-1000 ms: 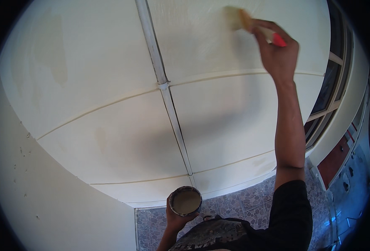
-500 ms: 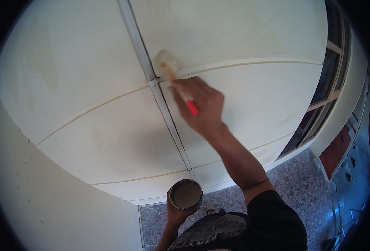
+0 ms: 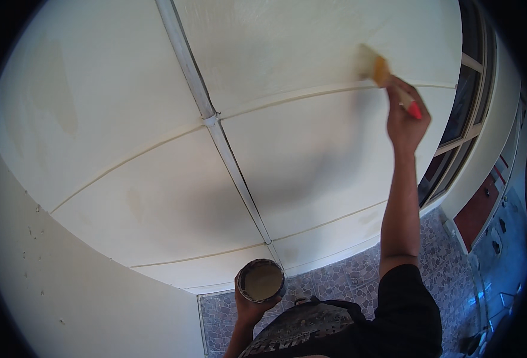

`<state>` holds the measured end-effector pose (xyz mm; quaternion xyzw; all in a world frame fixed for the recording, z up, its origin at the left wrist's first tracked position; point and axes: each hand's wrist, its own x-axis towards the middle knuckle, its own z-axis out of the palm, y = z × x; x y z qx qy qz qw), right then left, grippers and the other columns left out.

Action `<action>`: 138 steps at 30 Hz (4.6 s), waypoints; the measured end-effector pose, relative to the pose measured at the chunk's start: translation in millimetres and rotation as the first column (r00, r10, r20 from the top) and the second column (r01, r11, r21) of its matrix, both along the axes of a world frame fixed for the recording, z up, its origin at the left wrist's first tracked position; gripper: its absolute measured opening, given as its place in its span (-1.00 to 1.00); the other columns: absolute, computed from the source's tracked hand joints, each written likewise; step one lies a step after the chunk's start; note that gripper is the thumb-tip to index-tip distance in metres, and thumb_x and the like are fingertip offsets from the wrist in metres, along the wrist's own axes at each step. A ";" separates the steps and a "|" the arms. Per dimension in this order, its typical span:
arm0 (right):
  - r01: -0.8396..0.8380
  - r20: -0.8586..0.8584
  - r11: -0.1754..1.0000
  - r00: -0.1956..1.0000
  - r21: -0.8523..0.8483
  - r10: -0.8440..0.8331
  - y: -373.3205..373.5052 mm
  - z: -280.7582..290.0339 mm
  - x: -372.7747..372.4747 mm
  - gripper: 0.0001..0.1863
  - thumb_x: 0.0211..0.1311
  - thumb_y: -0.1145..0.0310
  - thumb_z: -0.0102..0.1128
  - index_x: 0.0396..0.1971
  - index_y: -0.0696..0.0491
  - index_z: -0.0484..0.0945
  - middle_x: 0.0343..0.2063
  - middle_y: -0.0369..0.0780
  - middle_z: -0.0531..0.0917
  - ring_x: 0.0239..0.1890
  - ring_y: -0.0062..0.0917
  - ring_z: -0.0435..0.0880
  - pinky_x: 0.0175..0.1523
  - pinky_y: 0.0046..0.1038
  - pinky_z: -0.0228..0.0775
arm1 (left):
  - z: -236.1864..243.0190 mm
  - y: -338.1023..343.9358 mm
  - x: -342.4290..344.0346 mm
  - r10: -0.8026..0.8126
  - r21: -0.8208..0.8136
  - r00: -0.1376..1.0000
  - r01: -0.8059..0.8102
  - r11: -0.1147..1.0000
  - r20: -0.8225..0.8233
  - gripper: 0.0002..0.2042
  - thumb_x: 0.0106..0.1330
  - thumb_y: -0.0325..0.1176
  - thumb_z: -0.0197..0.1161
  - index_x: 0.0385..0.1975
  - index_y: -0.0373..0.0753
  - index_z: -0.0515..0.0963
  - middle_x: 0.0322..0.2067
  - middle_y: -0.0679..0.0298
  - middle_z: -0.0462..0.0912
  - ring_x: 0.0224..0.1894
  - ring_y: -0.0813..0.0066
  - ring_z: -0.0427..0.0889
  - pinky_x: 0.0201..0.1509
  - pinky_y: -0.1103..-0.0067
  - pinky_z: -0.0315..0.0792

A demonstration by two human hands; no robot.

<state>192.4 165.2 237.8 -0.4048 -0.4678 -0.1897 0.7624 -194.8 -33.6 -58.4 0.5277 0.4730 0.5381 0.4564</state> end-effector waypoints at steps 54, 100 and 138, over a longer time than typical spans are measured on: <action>-0.111 0.848 0.993 0.530 0.045 0.021 -41.1 77.4 -165.0 -0.91 0.23 0.39 0.42 -0.27 -0.09 0.77 -0.42 -0.36 0.68 -0.49 -0.40 0.71 -0.43 -0.40 0.52 | -7.0 -28.7 -5.1 0.131 0.056 0.990 -0.134 0.989 0.053 0.12 -0.24 -0.35 0.83 0.40 -0.28 0.20 0.23 0.08 0.55 0.30 0.21 0.57 0.37 0.27 0.51; -0.383 0.532 0.917 0.757 -0.110 0.380 -21.4 19.1 -152.0 -0.79 0.19 0.54 0.54 -0.17 0.04 0.79 -0.36 -0.24 0.77 -0.35 -0.47 0.74 -0.26 -0.48 0.56 | -5.7 -28.2 -19.8 0.108 -0.031 0.994 -0.107 0.994 0.021 0.08 -0.34 -0.45 0.82 0.33 -0.28 0.30 0.19 0.10 0.59 0.23 0.23 0.62 0.33 0.29 0.55; -0.378 0.074 0.925 0.922 -0.036 0.380 1.3 -8.4 -16.7 -0.85 0.35 0.54 0.41 -0.12 0.13 0.79 -0.09 -0.17 0.83 -0.05 -0.56 0.79 0.01 -0.52 0.61 | 26.0 -5.0 10.5 0.006 -0.109 0.977 0.018 0.994 0.213 -0.03 -0.36 -0.70 0.65 0.29 -0.27 0.45 0.13 0.17 0.64 0.17 0.23 0.66 0.29 0.28 0.59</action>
